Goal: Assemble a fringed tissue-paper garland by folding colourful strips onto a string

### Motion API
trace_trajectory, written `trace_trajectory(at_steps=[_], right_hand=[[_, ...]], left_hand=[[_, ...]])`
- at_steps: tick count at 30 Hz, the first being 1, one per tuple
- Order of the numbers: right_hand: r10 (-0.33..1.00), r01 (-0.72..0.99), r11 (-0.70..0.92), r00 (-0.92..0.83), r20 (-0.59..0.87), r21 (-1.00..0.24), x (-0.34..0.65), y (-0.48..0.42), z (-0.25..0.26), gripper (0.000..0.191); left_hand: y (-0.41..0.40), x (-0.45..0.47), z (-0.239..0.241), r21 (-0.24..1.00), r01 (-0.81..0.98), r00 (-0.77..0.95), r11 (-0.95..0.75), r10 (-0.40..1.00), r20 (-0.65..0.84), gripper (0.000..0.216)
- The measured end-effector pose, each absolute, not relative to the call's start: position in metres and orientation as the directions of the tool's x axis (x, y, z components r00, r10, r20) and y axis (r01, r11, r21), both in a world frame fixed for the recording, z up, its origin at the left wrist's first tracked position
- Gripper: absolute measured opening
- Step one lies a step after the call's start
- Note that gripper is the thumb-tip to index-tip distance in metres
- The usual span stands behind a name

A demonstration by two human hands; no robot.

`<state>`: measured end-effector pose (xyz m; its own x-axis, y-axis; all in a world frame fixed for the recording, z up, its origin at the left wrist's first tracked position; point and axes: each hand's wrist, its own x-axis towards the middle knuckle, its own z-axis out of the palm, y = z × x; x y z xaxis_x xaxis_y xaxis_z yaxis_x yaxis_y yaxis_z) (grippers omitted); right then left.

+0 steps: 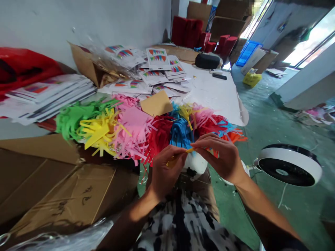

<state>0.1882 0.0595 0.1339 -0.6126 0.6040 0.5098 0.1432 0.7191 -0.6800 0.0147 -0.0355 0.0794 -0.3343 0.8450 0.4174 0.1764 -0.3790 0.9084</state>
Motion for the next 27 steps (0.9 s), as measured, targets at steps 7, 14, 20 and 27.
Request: trace_trajectory(at_steps=[7,14,20,27], right_hand=[[0.566,0.139,0.778,-0.58,0.586,-0.613,0.186,0.05,0.132,0.021],[0.552,0.172,0.801,-0.583,0.595,-0.574,0.19,0.046,0.132,0.02],[0.578,0.224,0.794,-0.569,0.585,-0.566,0.195,0.044,0.128,0.016],[0.605,0.245,0.776,-0.551,0.575,-0.581,0.199,0.041,0.124,0.016]], left_hand=[[-0.04,0.016,0.082,0.866,0.293,-0.347,-0.405,0.799,0.491,0.007],[-0.039,0.018,0.081,0.826,0.335,-0.302,-0.454,0.778,0.55,0.013],[-0.038,0.022,0.08,0.822,0.345,-0.27,-0.452,0.792,0.548,0.014],[-0.036,0.026,0.081,0.839,0.306,-0.282,-0.449,0.799,0.531,0.012]])
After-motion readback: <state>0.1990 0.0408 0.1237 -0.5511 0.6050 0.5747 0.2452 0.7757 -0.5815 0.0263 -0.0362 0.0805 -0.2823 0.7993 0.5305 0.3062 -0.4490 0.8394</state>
